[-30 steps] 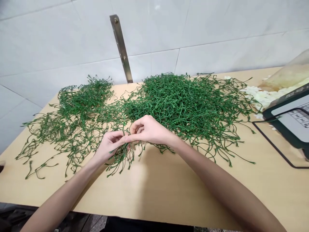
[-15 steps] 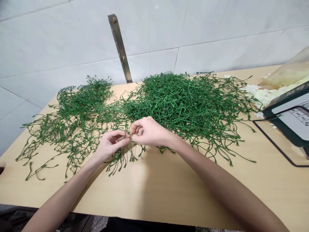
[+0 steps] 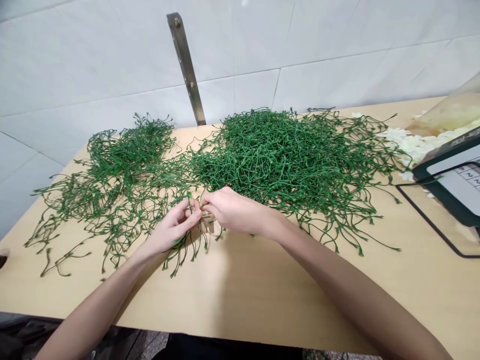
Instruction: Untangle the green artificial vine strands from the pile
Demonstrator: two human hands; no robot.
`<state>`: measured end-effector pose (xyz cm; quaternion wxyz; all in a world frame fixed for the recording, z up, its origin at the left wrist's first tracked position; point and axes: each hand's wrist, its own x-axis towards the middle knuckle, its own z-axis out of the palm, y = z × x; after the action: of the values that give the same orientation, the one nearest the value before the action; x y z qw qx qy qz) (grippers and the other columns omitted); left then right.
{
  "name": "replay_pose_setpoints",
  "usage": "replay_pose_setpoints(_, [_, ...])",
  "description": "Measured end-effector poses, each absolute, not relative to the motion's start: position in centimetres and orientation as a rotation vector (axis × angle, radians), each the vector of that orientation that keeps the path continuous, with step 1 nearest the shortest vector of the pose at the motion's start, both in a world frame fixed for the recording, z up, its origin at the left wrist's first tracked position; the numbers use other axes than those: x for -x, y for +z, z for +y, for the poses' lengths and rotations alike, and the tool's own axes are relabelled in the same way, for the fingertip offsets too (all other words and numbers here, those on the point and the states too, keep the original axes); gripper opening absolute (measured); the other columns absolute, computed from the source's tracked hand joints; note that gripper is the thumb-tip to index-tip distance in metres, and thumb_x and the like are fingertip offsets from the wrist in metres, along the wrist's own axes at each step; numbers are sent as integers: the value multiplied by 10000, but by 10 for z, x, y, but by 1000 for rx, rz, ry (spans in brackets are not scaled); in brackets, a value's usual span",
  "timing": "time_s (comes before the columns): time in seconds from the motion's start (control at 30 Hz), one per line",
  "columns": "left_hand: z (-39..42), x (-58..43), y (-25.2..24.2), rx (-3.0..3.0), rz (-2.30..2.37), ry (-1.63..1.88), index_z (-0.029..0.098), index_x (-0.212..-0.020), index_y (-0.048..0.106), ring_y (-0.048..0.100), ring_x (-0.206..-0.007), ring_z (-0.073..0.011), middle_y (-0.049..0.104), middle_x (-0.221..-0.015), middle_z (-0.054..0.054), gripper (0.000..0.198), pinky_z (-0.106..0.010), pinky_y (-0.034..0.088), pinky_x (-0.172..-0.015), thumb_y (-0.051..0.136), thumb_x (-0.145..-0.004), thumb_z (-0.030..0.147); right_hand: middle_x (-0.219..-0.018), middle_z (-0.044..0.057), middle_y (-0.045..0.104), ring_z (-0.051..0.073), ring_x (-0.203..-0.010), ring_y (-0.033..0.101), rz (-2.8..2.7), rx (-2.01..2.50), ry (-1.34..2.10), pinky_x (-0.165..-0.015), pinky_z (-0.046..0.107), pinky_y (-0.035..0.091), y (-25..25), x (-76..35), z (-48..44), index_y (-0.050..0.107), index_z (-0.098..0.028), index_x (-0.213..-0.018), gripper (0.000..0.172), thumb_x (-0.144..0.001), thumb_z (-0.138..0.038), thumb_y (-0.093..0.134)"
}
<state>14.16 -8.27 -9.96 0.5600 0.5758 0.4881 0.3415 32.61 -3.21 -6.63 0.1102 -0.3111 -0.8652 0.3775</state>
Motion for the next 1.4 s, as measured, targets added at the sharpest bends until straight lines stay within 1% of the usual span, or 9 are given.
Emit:
replay_pose_setpoints(0.13, [-81, -139, -104, -1400, 1172, 722, 173, -861, 550, 521, -531, -103, 645, -638, -9, 383, -216, 337, -501, 574, -865, 555, -842, 63, 630, 150, -759, 539, -2617, 811, 965, -708, 260, 386, -71, -329, -32, 658, -151, -811, 299, -931, -124, 386])
replay_pose_setpoints(0.4, [-82, -136, -96, -1681, 1305, 809, 153, -637, 659, 373, -487, -93, 474, -519, 13, 420, -246, 268, -479, 614, -832, 522, -763, 39, 555, 127, -670, 459, -2674, 819, 920, -646, 266, 343, -67, -327, -39, 525, -153, -703, 305, -966, -191, 375])
replay_pose_setpoints(0.6, [-84, -137, -88, -1556, 1187, 957, 166, -469, 573, 345, -445, -99, 426, -433, 5, 662, -267, 273, -464, 584, -663, 800, -666, -2, 487, 111, -630, 425, -2589, 672, 1189, -614, 265, 299, -59, -328, -42, 501, -166, -686, 458, -1014, -432, 324])
replay_pose_setpoints(0.73, [-86, -139, -92, -1408, 1070, 967, 171, -420, 552, 419, -467, -129, 513, -458, -41, 724, -290, 320, -479, 612, -480, 890, -585, -52, 329, 78, -543, 282, -2319, 519, 1511, -511, 251, 196, -71, -320, -44, 446, -169, -607, 537, -877, -628, 522])
replay_pose_setpoints(0.9, [-89, -141, -99, -1306, 1010, 992, 167, -391, 536, 470, -470, -131, 546, -458, -39, 592, -287, 354, -481, 832, -421, 679, -545, -84, 239, 59, -504, 205, -2058, 501, 1799, -466, 247, 129, -84, -309, -49, 417, -177, -540, 554, -666, -579, 777])
replay_pose_setpoints(1.03, [-87, -134, -98, -1238, 1031, 1297, 169, -348, 418, 473, -423, -107, 545, -422, -8, 595, -267, 373, -465, 879, -516, 505, -505, -88, 153, 54, -501, 140, -1946, 711, 1485, -476, 269, 84, -78, -315, -45, 180, -197, -484, 751, -599, -584, 814])
replay_pose_setpoints(1.13, [-84, -129, -97, -1277, 1134, 1350, 174, -449, 530, 464, -410, -96, 538, -434, 16, 464, -243, 341, -438, 854, -587, 476, -521, -81, 148, 57, -509, 133, -2020, 924, 1227, -468, 262, 93, -65, -326, -38, 174, -201, -526, 739, -626, -582, 800])
replay_pose_setpoints(1.3, [-86, -136, -100, -1084, 1049, 1143, 178, -805, 618, 520, -442, -103, 632, -578, 8, 278, -241, 386, -481, 657, -800, 454, -542, -18, 444, 91, -504, 343, -2175, 1098, 616, -526, 262, 322, -44, -353, -19, 527, -182, -576, 480, -823, -583, 622])
replay_pose_setpoints(1.4, [-85, -141, -100, -970, 928, 1135, 192, -868, 537, 618, -552, -163, 660, -577, -1, 196, -274, 443, -590, 633, -766, 329, -1011, 124, 663, 204, -729, 574, -2073, 1295, 112, -714, 365, 447, -36, -372, -7, 682, -181, -1089, 493, -855, -597, 561])
